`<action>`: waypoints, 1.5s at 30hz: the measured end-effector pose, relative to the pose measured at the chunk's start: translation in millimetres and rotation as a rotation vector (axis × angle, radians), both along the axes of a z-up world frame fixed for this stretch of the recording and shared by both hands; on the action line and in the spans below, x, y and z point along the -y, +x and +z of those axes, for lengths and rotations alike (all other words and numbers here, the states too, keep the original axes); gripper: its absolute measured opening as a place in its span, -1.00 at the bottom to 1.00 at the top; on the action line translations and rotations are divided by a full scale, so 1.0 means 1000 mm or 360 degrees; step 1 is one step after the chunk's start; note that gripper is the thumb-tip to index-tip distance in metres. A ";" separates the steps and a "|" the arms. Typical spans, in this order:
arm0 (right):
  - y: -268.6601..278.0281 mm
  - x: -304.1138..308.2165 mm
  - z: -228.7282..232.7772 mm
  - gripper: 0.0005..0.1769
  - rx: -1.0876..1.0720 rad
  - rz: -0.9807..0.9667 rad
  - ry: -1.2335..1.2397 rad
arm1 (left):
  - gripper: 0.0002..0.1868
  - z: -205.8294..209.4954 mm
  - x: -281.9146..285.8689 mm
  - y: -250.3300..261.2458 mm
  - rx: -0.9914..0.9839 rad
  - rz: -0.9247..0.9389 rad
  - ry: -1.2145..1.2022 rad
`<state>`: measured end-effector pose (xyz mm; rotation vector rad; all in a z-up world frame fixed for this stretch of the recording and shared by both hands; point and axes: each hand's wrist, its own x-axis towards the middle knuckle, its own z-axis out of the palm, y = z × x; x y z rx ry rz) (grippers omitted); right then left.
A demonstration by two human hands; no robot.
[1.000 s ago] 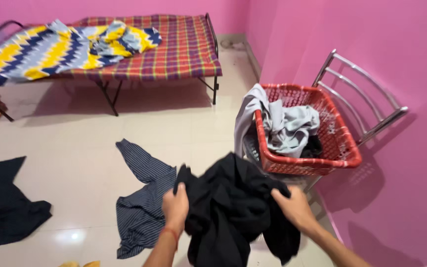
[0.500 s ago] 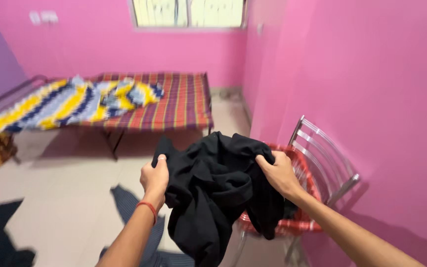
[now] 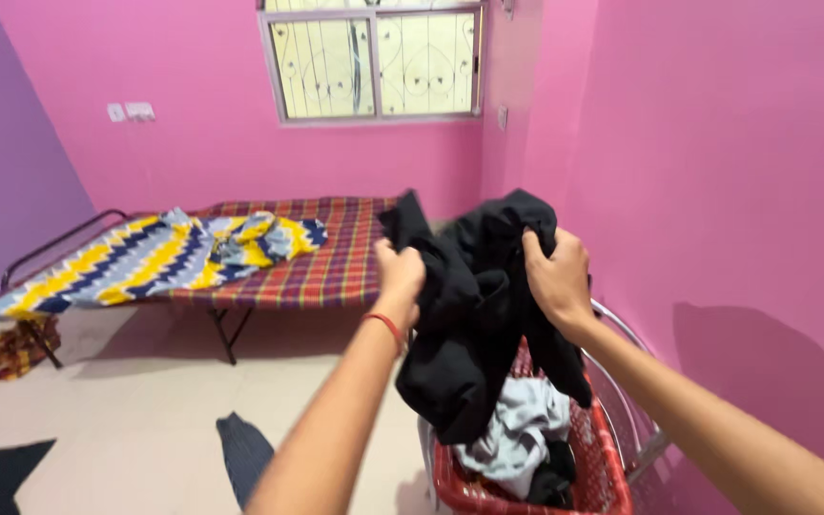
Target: The person picks up clothes and a book from the floor, placing the book on a dresser and putting the clothes into a laundry basket.
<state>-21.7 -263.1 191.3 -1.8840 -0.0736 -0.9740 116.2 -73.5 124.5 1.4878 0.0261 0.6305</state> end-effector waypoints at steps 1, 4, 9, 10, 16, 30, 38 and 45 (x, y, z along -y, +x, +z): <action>0.002 0.002 0.001 -0.63 0.0007 -0.0001 0.0001 | -0.38 0.003 0.009 0.001 0.0007 -0.0001 0.0001; 0.013 0.007 -0.014 -0.58 -0.0190 0.0056 0.0078 | -0.35 0.006 0.035 -0.006 -0.0473 -0.0390 -0.0291; 0.033 0.034 -0.045 -0.57 -0.0365 -0.0088 0.0121 | -0.20 0.009 0.067 -0.001 -0.0440 -0.0599 -0.0368; 0.037 0.039 -0.053 -0.57 -0.0364 -0.0094 0.0122 | -0.20 0.007 0.069 0.003 -0.0439 -0.0606 -0.0367; 0.061 0.078 -0.095 -0.57 -0.0415 -0.0265 -0.0054 | -0.26 -0.024 0.069 0.015 -0.0269 -0.0514 -0.0038; 0.065 0.066 -0.108 -0.53 -0.0813 -0.0065 -0.0067 | -0.15 -0.024 0.048 0.003 -0.0694 -0.0497 0.0076; 0.063 0.050 -0.104 -0.56 -0.0764 -0.0069 -0.0009 | -0.19 -0.012 0.037 -0.015 -0.0744 -0.0377 0.0178; 0.054 0.044 -0.122 -0.58 -0.0691 -0.0039 0.0029 | -0.31 -0.007 0.033 -0.039 -0.0712 -0.0442 0.0147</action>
